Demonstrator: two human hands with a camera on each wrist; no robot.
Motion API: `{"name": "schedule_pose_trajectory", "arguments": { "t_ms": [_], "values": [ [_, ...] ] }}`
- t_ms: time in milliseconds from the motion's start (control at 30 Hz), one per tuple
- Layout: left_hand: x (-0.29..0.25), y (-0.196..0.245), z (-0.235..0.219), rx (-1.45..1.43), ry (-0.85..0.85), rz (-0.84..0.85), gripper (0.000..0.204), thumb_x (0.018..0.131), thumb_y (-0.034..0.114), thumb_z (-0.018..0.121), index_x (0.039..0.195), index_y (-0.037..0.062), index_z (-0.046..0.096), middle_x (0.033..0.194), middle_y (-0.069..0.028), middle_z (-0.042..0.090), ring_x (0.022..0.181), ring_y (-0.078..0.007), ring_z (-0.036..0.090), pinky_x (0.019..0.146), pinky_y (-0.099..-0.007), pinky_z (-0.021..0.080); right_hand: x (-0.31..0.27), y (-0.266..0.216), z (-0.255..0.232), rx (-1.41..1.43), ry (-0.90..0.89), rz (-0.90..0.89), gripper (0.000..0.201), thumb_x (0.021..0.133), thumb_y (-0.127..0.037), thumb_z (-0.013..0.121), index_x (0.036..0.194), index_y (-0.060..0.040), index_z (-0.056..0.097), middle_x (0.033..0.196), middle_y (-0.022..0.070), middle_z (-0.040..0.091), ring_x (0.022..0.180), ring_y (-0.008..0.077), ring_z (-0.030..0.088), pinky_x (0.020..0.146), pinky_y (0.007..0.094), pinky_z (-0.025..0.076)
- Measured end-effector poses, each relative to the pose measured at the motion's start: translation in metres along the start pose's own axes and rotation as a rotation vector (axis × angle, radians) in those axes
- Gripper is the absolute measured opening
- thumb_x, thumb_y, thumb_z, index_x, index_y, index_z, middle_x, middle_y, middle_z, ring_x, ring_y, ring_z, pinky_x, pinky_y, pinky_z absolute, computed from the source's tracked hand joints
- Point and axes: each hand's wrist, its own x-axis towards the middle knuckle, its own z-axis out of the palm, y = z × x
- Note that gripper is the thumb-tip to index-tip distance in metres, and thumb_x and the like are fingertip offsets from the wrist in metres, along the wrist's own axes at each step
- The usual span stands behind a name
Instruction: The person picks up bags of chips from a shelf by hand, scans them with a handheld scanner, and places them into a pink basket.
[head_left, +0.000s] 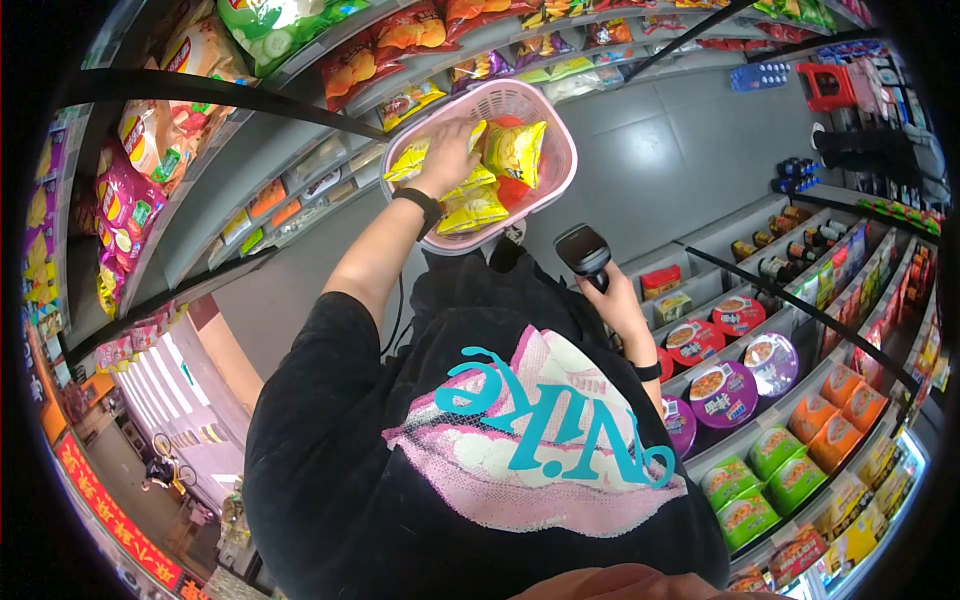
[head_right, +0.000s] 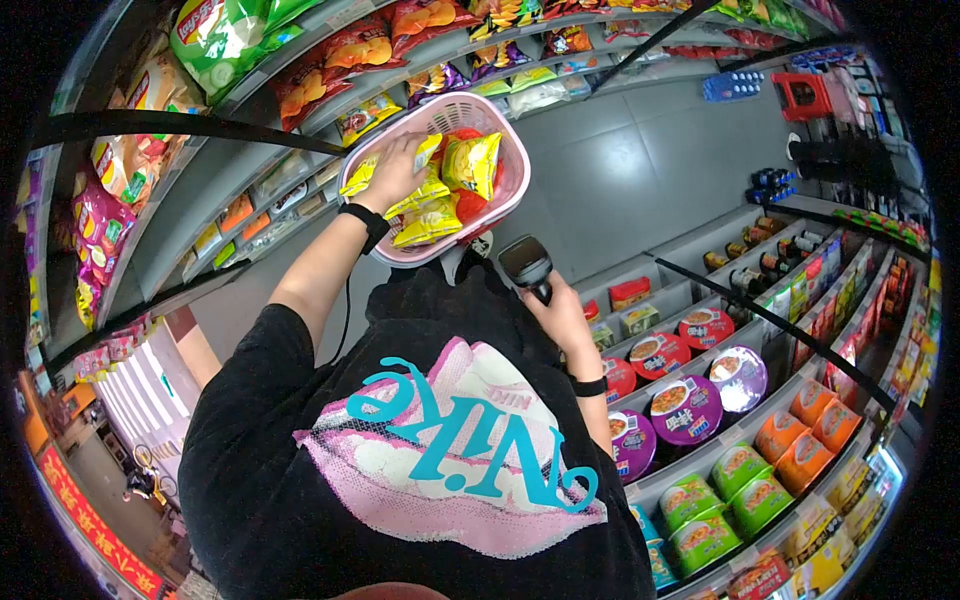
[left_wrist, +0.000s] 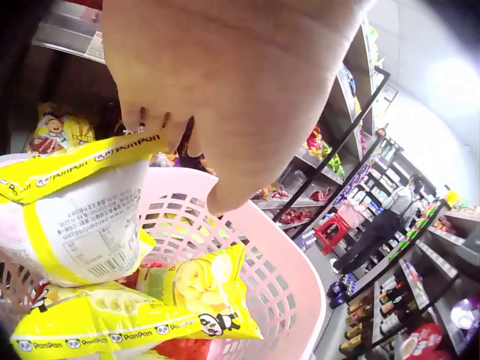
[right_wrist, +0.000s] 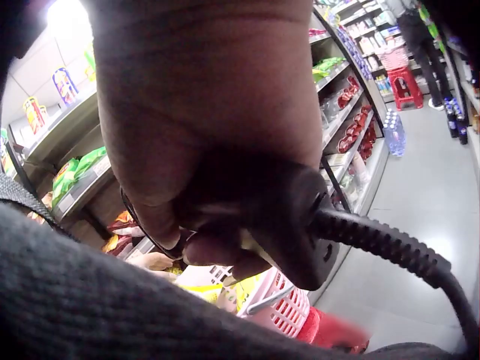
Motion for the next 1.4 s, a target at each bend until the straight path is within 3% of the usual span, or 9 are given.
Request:
{"name": "schedule_pose_trajectory", "arguments": {
  "t_ms": [133,367,433,500,767,800,1067,1200,1400],
  "values": [
    [-0.017,0.006,-0.009,-0.100,0.060,0.078,0.049,0.082,0.012,0.068,0.128,0.0071,0.056,0.135,-0.0167,0.052,0.130,-0.0366,0.045,0.110,-0.0456,0.037,0.002,-0.014,-0.001,0.005,-0.006,0.012,0.037,0.085,-0.022,0.072,0.111,0.0020,0.061,0.095,0.0264,0.067,0.094,0.0415,0.066,0.082,0.0409,0.050],
    [-0.073,-0.017,-0.055,-0.141,0.145,-0.020,0.036,0.085,0.009,0.064,0.121,0.0071,0.060,0.132,-0.0123,0.055,0.125,-0.0333,0.051,0.107,-0.0441,0.040,0.018,-0.025,0.013,-0.017,-0.045,-0.017,0.037,0.085,-0.022,0.072,0.111,0.0008,0.062,0.089,0.0256,0.066,0.083,0.0396,0.066,0.078,0.0409,0.050],
    [-0.095,-0.036,-0.061,-0.126,0.179,-0.099,0.033,0.085,0.009,0.063,0.119,0.0070,0.062,0.130,-0.0123,0.057,0.122,-0.0330,0.053,0.106,-0.0438,0.042,0.027,-0.028,0.023,-0.034,-0.093,-0.040,0.037,0.085,-0.022,0.073,0.112,0.0005,0.062,0.087,0.0229,0.067,0.079,0.0348,0.066,0.077,0.0396,0.051],
    [-0.119,-0.050,-0.072,-0.080,0.211,-0.156,0.032,0.086,0.010,0.062,0.118,0.0075,0.062,0.129,-0.0125,0.057,0.122,-0.0329,0.053,0.106,-0.0437,0.042,0.032,-0.038,0.033,-0.032,-0.042,-0.197,0.032,0.087,-0.026,0.073,0.100,0.0016,0.063,0.066,0.0053,0.059,0.056,0.0136,0.058,0.055,0.0316,0.048],
    [-0.210,-0.106,-0.111,-0.040,0.366,-0.352,0.029,0.085,0.009,0.063,0.114,0.0091,0.064,0.129,-0.0131,0.059,0.122,-0.0351,0.054,0.105,-0.0452,0.042,0.046,-0.086,0.068,-0.079,-0.126,-0.306,0.031,0.086,-0.026,0.073,0.099,0.0009,0.063,0.062,0.0041,0.057,0.055,0.0128,0.057,0.054,0.0309,0.046],
    [-0.221,-0.110,-0.124,-0.085,0.403,-0.366,0.033,0.080,0.005,0.064,0.113,0.0083,0.065,0.126,-0.0123,0.060,0.119,-0.0344,0.055,0.103,-0.0450,0.044,0.044,-0.095,0.075,-0.084,-0.128,-0.317,0.031,0.086,-0.026,0.073,0.099,0.0009,0.063,0.062,0.0041,0.057,0.055,0.0128,0.057,0.054,0.0309,0.046],
    [-0.250,-0.138,-0.187,-0.171,0.548,-0.446,0.028,0.085,0.003,0.061,0.113,0.0058,0.065,0.131,-0.0134,0.057,0.115,-0.0329,0.058,0.098,-0.0416,0.048,0.036,-0.132,0.105,-0.077,-0.198,-0.204,0.032,0.087,-0.027,0.074,0.098,0.0006,0.062,0.065,0.0049,0.060,0.056,0.0132,0.059,0.055,0.0306,0.047],
    [-0.237,-0.145,-0.219,-0.243,0.589,-0.395,0.026,0.086,0.004,0.061,0.112,0.0067,0.066,0.130,-0.0125,0.058,0.115,-0.0321,0.058,0.098,-0.0416,0.048,0.029,-0.143,0.126,-0.103,-0.168,-0.174,0.032,0.086,-0.024,0.074,0.102,0.0014,0.063,0.067,0.0080,0.061,0.058,0.0152,0.058,0.057,0.0323,0.047],
    [-0.193,-0.131,-0.252,-0.252,0.603,-0.112,0.022,0.088,0.003,0.059,0.108,0.0086,0.068,0.125,-0.0097,0.061,0.116,-0.0328,0.057,0.098,-0.0421,0.047,0.009,-0.145,0.141,-0.090,-0.079,-0.125,0.036,0.084,-0.020,0.074,0.111,0.0012,0.063,0.083,0.0173,0.067,0.076,0.0217,0.063,0.074,0.0363,0.051]
  ]
}}
